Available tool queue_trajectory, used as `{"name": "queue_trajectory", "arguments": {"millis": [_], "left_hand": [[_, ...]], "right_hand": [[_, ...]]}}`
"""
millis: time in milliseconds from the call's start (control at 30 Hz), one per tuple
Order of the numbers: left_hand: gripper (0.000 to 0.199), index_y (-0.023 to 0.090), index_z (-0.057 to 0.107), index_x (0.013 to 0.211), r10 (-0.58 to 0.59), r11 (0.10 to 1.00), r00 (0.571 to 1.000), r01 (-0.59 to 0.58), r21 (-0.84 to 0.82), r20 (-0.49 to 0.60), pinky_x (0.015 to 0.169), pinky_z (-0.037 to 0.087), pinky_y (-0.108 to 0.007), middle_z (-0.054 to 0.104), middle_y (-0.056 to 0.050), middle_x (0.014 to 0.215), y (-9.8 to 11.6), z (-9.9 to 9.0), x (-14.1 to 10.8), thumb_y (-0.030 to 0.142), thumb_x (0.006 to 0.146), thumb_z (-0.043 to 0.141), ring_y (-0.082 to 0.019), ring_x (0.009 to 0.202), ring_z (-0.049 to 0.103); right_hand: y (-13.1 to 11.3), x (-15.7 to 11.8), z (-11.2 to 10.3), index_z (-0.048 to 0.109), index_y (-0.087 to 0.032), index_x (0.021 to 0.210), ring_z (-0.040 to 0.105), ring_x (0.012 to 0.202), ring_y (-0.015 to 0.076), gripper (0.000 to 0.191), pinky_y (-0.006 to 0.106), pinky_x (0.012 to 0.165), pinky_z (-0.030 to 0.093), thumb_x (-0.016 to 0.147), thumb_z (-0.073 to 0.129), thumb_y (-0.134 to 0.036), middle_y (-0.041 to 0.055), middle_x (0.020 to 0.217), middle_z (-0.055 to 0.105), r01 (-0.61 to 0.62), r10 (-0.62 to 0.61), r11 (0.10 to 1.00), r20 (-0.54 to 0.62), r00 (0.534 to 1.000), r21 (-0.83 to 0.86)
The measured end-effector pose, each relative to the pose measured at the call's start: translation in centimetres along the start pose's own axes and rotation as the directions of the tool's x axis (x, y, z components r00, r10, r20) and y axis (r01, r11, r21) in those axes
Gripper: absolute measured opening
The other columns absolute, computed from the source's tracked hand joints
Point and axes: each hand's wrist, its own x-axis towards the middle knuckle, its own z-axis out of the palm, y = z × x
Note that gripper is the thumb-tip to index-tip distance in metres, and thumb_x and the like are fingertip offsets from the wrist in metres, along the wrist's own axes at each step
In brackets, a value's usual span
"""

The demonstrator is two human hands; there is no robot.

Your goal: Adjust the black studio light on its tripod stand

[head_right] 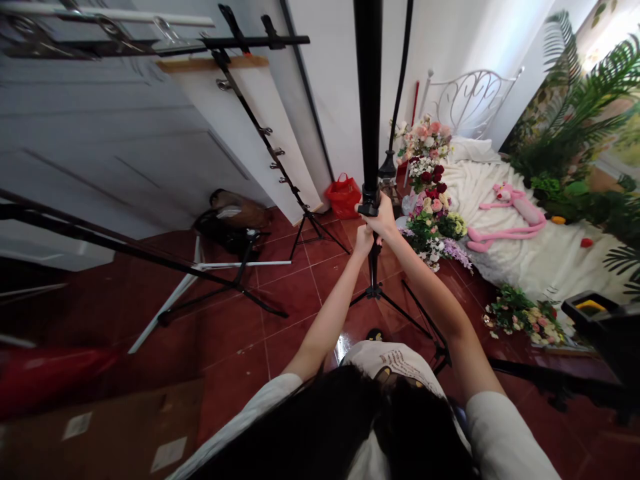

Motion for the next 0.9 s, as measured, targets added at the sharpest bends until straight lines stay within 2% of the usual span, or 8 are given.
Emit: {"name": "queue_trajectory", "arguments": {"millis": [67,233,300,367,467,567,700,900], "left_hand": [[0.087,0.020,0.047,0.043,-0.009,1.000,0.999,0.009,0.012,0.049,0.040,0.032,-0.026,0.041,-0.001,0.033,-0.1,-0.2,0.2,0.101,0.065,0.029,-0.009,0.032,0.040],[0.088,0.020,0.045,0.040,-0.006,1.000,1.000,0.006,0.028,0.005,0.039,0.030,-0.026,0.040,-0.001,0.032,-0.4,-0.3,0.4,0.102,0.064,0.027,-0.008,0.031,0.038],[0.087,0.020,0.045,0.041,-0.022,0.999,1.000,0.022,0.030,-0.018,0.038,0.029,-0.026,0.040,0.000,0.033,-0.6,-0.2,0.5,0.103,0.062,0.029,-0.009,0.031,0.038],[0.087,0.020,0.045,0.041,-0.017,0.999,0.999,0.018,0.030,-0.034,0.038,0.028,-0.026,0.041,0.000,0.034,-0.6,-0.2,0.5,0.104,0.060,0.029,-0.009,0.032,0.039],[0.088,0.020,0.043,0.039,0.022,0.999,1.000,-0.022,0.030,-0.004,0.040,0.029,-0.026,0.040,0.000,0.034,-0.6,-0.3,0.5,0.102,0.064,0.027,-0.008,0.034,0.039],[0.087,0.020,0.043,0.039,0.043,0.999,0.999,-0.044,0.029,0.019,0.041,0.029,-0.027,0.039,-0.001,0.034,-0.6,-0.3,0.5,0.100,0.069,0.026,-0.008,0.034,0.038],[0.087,0.020,0.045,0.040,0.042,0.999,0.999,-0.042,0.029,0.014,0.041,0.029,-0.027,0.038,0.000,0.034,-0.7,-0.4,0.5,0.100,0.070,0.026,-0.008,0.033,0.037],[0.088,0.020,0.045,0.039,0.046,0.998,0.999,-0.047,0.037,0.022,0.042,0.029,-0.027,0.038,0.000,0.033,-0.5,-0.4,0.5,0.101,0.068,0.024,-0.008,0.033,0.037]], "right_hand": [[-0.4,-0.1,-0.2,0.056,-0.020,0.098,0.064,0.077,0.0177,0.033,0.034,0.071,0.057,0.083,0.072,-0.045,0.0013,0.082,0.059,0.002,-0.002,1.000,0.051,0.999,0.002],[-1.0,-1.3,-2.5,0.056,-0.020,0.111,0.067,0.095,0.0256,0.053,0.042,0.087,0.058,0.076,0.080,-0.053,0.0046,0.093,0.064,0.064,-0.056,0.995,0.098,0.994,-0.070],[-0.5,-2.6,-4.1,0.057,-0.020,0.113,0.067,0.101,0.0302,0.060,0.046,0.092,0.056,0.070,0.085,-0.051,0.0076,0.099,0.067,0.065,-0.041,0.988,0.170,0.985,-0.138],[0.4,-4.2,-5.5,0.059,-0.021,0.113,0.067,0.104,0.0330,0.058,0.048,0.094,0.055,0.069,0.086,-0.047,0.0104,0.104,0.069,0.061,-0.002,0.977,0.273,0.962,-0.206],[2.1,-6.5,-6.5,0.057,-0.023,0.121,0.068,0.109,0.0312,0.044,0.047,0.098,0.053,0.082,0.072,-0.038,0.0112,0.114,0.071,0.043,0.046,0.969,0.350,0.936,-0.245],[4.0,-7.8,-6.3,0.051,-0.025,0.128,0.068,0.113,0.0293,0.041,0.049,0.103,0.050,0.088,0.058,-0.030,0.0109,0.120,0.071,0.028,0.055,0.967,0.317,0.947,-0.253],[6.4,-8.3,-5.7,0.050,-0.024,0.110,0.067,0.109,0.0319,0.025,0.053,0.103,0.049,0.086,0.053,-0.028,0.0161,0.114,0.070,-0.028,0.097,0.950,0.208,0.973,-0.311],[8.3,-8.3,-5.1,0.045,-0.027,0.100,0.064,0.103,0.0295,0.015,0.053,0.105,0.047,0.087,0.051,-0.030,0.0139,0.109,0.068,-0.048,0.117,0.949,0.206,0.971,-0.310]]}}
